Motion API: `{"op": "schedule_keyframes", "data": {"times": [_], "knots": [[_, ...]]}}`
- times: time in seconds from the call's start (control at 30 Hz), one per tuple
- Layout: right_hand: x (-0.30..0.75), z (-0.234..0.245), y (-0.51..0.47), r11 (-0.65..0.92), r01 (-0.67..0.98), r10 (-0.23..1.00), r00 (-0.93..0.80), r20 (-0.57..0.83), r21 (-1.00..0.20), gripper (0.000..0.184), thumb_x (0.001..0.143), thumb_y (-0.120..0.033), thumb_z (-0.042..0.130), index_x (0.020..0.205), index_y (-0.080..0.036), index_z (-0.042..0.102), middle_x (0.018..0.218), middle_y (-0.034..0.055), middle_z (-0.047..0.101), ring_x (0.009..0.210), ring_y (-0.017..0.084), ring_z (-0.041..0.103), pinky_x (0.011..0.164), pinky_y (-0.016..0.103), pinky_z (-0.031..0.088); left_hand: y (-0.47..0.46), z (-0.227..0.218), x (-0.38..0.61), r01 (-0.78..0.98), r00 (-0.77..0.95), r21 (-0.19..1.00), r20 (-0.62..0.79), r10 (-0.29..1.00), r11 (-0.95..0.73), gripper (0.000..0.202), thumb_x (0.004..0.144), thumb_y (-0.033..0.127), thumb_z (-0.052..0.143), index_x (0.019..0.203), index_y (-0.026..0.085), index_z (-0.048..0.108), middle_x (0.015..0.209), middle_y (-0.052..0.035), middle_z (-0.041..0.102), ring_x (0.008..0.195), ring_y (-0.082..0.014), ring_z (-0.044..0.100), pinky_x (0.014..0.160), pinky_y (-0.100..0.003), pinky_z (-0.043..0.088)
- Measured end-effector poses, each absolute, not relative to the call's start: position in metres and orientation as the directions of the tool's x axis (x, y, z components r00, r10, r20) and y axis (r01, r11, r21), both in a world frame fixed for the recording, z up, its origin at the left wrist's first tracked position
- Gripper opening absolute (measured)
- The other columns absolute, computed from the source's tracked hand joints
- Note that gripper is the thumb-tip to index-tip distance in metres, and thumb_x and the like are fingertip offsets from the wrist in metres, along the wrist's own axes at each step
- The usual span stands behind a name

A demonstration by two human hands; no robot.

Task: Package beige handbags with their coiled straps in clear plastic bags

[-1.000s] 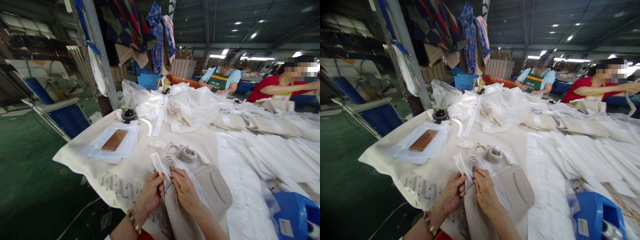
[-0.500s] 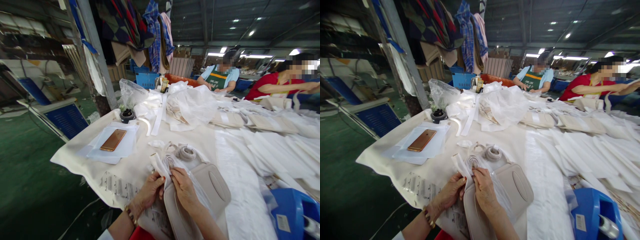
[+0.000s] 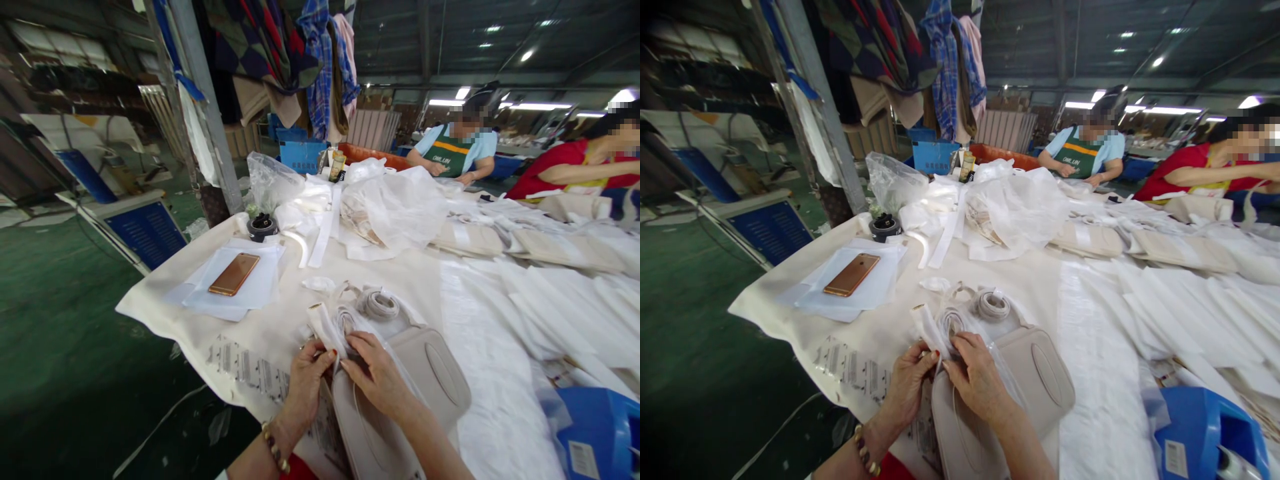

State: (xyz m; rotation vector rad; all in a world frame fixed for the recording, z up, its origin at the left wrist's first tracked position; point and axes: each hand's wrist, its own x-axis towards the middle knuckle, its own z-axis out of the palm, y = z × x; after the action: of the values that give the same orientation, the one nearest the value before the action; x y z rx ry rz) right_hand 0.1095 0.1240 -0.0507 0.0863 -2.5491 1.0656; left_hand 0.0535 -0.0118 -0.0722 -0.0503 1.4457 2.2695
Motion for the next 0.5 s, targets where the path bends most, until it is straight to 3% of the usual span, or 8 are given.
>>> {"op": "schedule_keyframes", "data": {"times": [0.33,0.5], "knots": [[0.100,-0.061,0.111,0.771,-0.150,0.183,-0.879,0.441,-0.618,0.019,0.077,-0.008,0.052,0.091,-0.017,0.060,0.095,0.0098,0.063,0.091,0.023,0.055,0.079,0.038,0.050,-0.022,-0.079,0.043,-0.427,-0.816,0.826,-0.178,0.549,-0.367,0.035,0.056,0.034,0.081,0.084,0.016,0.073,0.074,-0.0038,0.069,0.073,-0.0180,0.057,0.075,-0.029,0.043],[0.097,-0.066,0.109,0.757,-0.135,0.208,-0.877,0.432,-0.639,0.021,0.075,-0.006,0.049,0.088,-0.018,0.060,0.092,0.0083,0.062,0.087,0.022,0.054,0.077,0.038,0.049,-0.017,-0.076,0.041,-0.462,-0.797,0.796,-0.180,0.576,-0.391,0.033,0.053,0.032,0.083,0.080,0.015,0.072,0.064,-0.0008,0.065,0.056,-0.0127,0.050,0.062,-0.026,0.042]]}}
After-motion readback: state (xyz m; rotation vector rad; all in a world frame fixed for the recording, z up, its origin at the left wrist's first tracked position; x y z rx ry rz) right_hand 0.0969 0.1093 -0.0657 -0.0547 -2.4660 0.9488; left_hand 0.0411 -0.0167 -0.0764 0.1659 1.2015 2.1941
